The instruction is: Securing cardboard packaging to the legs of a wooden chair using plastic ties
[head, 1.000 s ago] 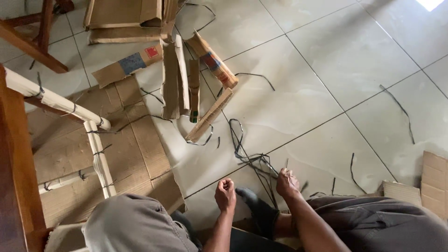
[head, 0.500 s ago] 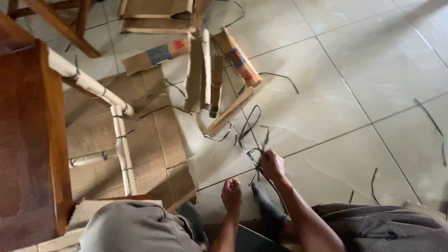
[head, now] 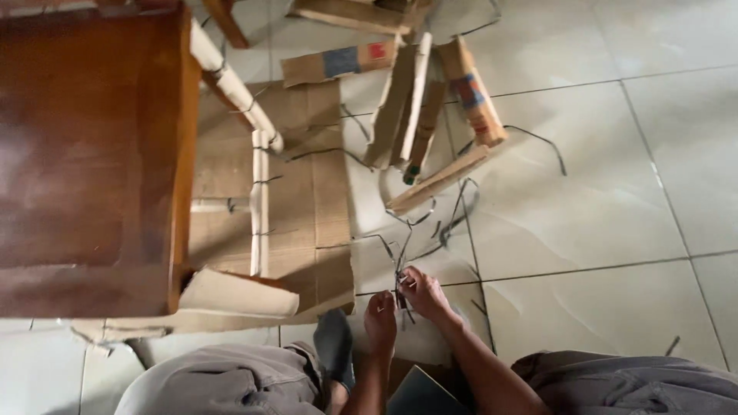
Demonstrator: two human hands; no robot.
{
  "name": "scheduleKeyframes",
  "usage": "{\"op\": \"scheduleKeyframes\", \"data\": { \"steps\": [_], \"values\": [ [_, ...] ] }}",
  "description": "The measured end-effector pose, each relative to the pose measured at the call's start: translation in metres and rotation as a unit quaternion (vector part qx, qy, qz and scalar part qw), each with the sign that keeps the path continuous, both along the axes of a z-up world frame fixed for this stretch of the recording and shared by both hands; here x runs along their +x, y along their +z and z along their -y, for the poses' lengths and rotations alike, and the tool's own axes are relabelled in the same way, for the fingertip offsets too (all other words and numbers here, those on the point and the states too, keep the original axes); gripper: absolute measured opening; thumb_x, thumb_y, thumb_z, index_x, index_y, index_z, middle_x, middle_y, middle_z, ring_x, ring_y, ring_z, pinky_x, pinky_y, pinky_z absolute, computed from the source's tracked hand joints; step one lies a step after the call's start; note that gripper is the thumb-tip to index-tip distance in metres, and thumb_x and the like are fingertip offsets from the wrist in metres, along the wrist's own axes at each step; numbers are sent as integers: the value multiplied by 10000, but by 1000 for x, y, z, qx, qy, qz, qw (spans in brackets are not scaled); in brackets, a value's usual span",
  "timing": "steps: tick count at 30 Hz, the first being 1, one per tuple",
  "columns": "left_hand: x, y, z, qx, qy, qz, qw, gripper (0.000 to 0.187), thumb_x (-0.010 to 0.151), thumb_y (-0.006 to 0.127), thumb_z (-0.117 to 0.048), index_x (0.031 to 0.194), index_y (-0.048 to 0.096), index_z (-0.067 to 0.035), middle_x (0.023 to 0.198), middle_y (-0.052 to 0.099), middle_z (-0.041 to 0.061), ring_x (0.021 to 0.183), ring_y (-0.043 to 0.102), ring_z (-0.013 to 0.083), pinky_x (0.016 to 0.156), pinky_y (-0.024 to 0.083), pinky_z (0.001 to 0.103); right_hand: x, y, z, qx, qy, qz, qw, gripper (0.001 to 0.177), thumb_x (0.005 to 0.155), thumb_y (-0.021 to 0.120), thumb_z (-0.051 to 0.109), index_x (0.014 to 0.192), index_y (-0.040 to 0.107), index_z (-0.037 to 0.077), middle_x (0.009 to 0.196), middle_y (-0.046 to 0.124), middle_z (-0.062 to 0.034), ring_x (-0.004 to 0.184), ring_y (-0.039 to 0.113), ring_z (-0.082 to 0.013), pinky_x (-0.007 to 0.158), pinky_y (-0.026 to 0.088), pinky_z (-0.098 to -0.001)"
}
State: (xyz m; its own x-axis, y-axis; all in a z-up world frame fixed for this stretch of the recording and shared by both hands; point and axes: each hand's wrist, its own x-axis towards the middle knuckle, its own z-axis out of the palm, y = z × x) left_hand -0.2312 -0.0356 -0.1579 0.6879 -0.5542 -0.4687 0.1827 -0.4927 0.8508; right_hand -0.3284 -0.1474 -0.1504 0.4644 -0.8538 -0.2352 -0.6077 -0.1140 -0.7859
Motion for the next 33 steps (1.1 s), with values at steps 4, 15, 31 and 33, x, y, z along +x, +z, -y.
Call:
{"op": "scheduleKeyframes", "data": {
  "steps": [4, 15, 31, 33],
  "values": [
    [7, -5, -4, -38, 47, -153, 986, 418, 973, 574, -317, 1161, 766, 3, 929, 753, 55, 817, 629, 145, 767, 490, 269, 18, 17, -4, 62, 15, -18, 998, 376, 848, 661, 163, 1223, 636, 155, 812, 773, -54, 619, 674, -253, 613, 533, -404],
    [21, -19, -17, -83, 72, -183, 977, 255, 886, 693, -147, 1061, 754, 28, 782, 705, 85, 700, 600, 151, 669, 461, 280, 13, -19, 7, 132, -142, -130, 972, 351, 909, 640, 324, 1195, 700, 130, 1043, 788, -82, 923, 751, -220, 801, 620, -378],
    [33, -19, -33, 25, 30, 134, 990, 318, 878, 735, -206, 1188, 727, -133, 1220, 656, 97, 946, 711, 278, 799, 609, 363, 32, -27, 25, 112, -140, -100, 979, 349, 915, 601, 441, 1136, 773, 233, 1038, 781, -49, 905, 715, -273, 808, 567, -413],
    [35, -9, -34, 49, 12, 102, 994, 352, 877, 721, -163, 1227, 701, -136, 1238, 654, 111, 966, 736, 240, 830, 625, 341, 38, -32, 31, -16, -51, -110, 993, 322, 956, 638, 311, 1228, 724, 161, 1304, 670, -129, 962, 730, -295, 837, 589, -417]
  ]
}}
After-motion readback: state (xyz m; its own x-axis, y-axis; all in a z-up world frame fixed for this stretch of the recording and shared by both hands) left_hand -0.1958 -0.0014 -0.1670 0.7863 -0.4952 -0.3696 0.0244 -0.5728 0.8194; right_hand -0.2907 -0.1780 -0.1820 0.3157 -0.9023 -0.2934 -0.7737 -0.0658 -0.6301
